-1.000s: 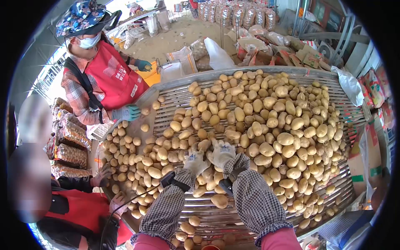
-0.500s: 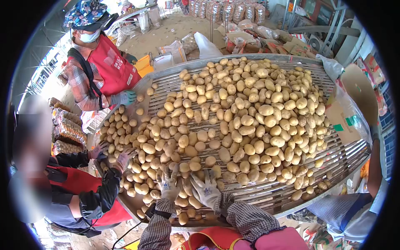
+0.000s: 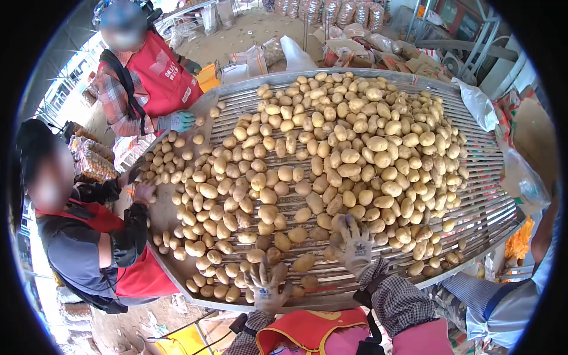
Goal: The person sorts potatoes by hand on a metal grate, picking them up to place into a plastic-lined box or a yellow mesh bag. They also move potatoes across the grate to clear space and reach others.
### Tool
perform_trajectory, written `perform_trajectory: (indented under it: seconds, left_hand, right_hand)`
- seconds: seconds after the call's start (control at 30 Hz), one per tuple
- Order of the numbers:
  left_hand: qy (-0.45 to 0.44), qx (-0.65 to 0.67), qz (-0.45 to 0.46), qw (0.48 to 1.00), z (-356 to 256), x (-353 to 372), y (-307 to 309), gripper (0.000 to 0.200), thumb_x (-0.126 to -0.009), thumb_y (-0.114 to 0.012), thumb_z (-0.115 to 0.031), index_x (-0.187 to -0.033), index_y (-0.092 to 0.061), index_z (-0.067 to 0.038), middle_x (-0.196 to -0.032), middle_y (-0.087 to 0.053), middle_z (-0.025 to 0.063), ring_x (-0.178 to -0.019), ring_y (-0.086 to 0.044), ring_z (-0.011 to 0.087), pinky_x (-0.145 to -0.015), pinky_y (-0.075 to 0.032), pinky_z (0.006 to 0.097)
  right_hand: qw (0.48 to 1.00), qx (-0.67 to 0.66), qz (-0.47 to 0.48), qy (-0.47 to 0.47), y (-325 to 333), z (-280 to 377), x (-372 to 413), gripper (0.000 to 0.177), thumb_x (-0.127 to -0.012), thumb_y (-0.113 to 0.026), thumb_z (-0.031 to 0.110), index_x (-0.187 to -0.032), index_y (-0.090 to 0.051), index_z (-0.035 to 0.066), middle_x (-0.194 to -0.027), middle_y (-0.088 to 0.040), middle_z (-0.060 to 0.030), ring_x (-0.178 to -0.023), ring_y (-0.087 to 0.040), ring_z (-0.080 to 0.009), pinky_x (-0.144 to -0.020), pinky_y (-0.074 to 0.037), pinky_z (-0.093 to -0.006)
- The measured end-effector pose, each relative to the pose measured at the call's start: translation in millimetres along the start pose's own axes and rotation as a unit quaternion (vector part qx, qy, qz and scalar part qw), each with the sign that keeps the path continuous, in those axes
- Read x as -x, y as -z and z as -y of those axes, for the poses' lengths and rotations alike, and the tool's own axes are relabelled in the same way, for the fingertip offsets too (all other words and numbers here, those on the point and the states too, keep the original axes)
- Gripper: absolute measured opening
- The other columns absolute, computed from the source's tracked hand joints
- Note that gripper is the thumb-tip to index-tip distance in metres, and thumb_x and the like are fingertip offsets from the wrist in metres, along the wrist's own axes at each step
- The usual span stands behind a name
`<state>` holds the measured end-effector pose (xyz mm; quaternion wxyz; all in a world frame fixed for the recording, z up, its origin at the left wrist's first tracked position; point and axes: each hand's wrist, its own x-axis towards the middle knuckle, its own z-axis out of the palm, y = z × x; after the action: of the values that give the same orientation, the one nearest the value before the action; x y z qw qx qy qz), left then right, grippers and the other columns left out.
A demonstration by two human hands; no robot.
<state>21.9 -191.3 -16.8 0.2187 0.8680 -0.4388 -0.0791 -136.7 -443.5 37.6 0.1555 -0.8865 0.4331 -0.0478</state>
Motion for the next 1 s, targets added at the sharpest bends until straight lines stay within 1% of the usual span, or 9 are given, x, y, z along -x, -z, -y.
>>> perform_trajectory:
  seconds: [0.17,0.4,0.53,0.67,0.77,0.83,0.87,0.93,1.0]
  left_hand:
    - [-0.037,-0.101,0.109,0.988,11,-13,3,0.054,-0.09,-0.062,-0.048,-0.143,-0.054,-0.04,-0.165,-0.017,0.0196,-0.148,-0.022,0.0449,-0.118,-0.001,0.0702]
    - [0.023,-0.106,0.063,0.992,58,-25,28,0.066,-0.082,-0.069,-0.047,-0.144,-0.052,-0.037,-0.16,-0.028,0.0157,-0.148,-0.021,0.0413,-0.117,-0.008,0.0712]
    - [0.045,-0.08,0.022,0.996,46,-20,51,0.054,-0.083,-0.07,-0.031,-0.135,-0.061,-0.026,-0.155,-0.036,0.0143,-0.14,-0.033,0.0385,-0.115,-0.024,0.0632]
    - [0.216,0.265,-0.064,0.938,19,-15,53,0.029,-0.092,-0.064,-0.013,-0.119,-0.07,-0.006,-0.144,-0.049,0.019,-0.131,-0.048,0.0356,-0.107,-0.044,0.0456]
    - [0.26,0.439,-0.051,0.858,23,-12,40,0.034,-0.097,-0.06,-0.019,-0.129,-0.064,-0.008,-0.143,-0.05,0.0181,-0.126,-0.053,0.0353,-0.107,-0.046,0.0469]
    - [0.303,0.719,-0.039,0.624,5,-23,56,0.043,-0.101,-0.056,-0.029,-0.139,-0.053,-0.009,-0.138,-0.053,0.0161,-0.12,-0.058,0.0333,-0.106,-0.049,0.0466]
    - [0.302,0.721,-0.042,0.622,4,-32,60,0.043,-0.101,-0.056,-0.029,-0.139,-0.053,-0.009,-0.138,-0.053,0.0161,-0.12,-0.058,0.0333,-0.106,-0.049,0.0466]
    - [0.342,0.871,-0.027,0.352,2,-43,65,0.047,-0.102,-0.055,-0.036,-0.14,-0.047,-0.009,-0.13,-0.056,0.0138,-0.115,-0.061,0.0303,-0.103,-0.053,0.0433]
    - [0.353,0.874,-0.018,0.333,13,-47,57,0.039,-0.098,-0.063,-0.038,-0.122,-0.065,-0.008,-0.112,-0.068,0.0076,-0.115,-0.063,0.0297,-0.094,-0.057,0.0422]
  right_hand:
    - [0.983,-0.051,0.142,0.109,-39,26,56,0.071,-0.083,-0.069,0.047,-0.148,-0.049,0.027,-0.154,-0.031,-0.031,-0.13,-0.042,-0.0528,-0.109,-0.038,-0.0582]
    - [0.948,0.002,0.217,0.232,-42,91,30,0.071,-0.078,-0.077,0.038,-0.144,-0.053,0.026,-0.147,-0.04,-0.0271,-0.122,-0.054,-0.042,-0.102,-0.045,-0.0533]
    - [0.966,-0.117,0.043,0.226,-41,123,-23,0.057,-0.085,-0.071,0.031,-0.139,-0.056,0.02,-0.136,-0.053,-0.0162,-0.118,-0.056,-0.0345,-0.096,-0.046,-0.047]
    - [0.961,-0.036,-0.047,0.27,-115,176,-107,0.054,-0.084,-0.069,0.024,-0.137,-0.057,0.02,-0.128,-0.056,-0.0166,-0.107,-0.058,-0.0333,-0.089,-0.049,-0.0467]
    - [0.97,-0.085,0.041,0.225,-139,196,-144,0.042,-0.085,-0.069,0.025,-0.126,-0.063,0.017,-0.118,-0.061,-0.0162,-0.103,-0.059,-0.0328,-0.084,-0.052,-0.0473]
    - [0.972,-0.154,0.035,0.173,-110,202,-135,0.029,-0.088,-0.067,0.025,-0.114,-0.065,0.012,-0.106,-0.065,-0.0163,-0.096,-0.065,-0.0355,-0.079,-0.056,-0.0474]
    - [0.955,-0.206,0.099,0.19,-89,198,-120,0.038,-0.088,-0.07,0.028,-0.122,-0.064,0.012,-0.112,-0.066,-0.0171,-0.102,-0.065,-0.0345,-0.084,-0.056,-0.0468]
    - [0.854,-0.351,0.282,0.26,-75,174,-85,0.046,-0.09,-0.071,0.029,-0.131,-0.061,0.012,-0.124,-0.063,-0.02,-0.109,-0.065,-0.0328,-0.093,-0.055,-0.044]
    - [0.853,-0.293,0.191,0.388,-81,136,-74,0.045,-0.095,-0.068,0.029,-0.136,-0.059,0.012,-0.135,-0.059,-0.0211,-0.114,-0.064,-0.0315,-0.1,-0.053,-0.0419]
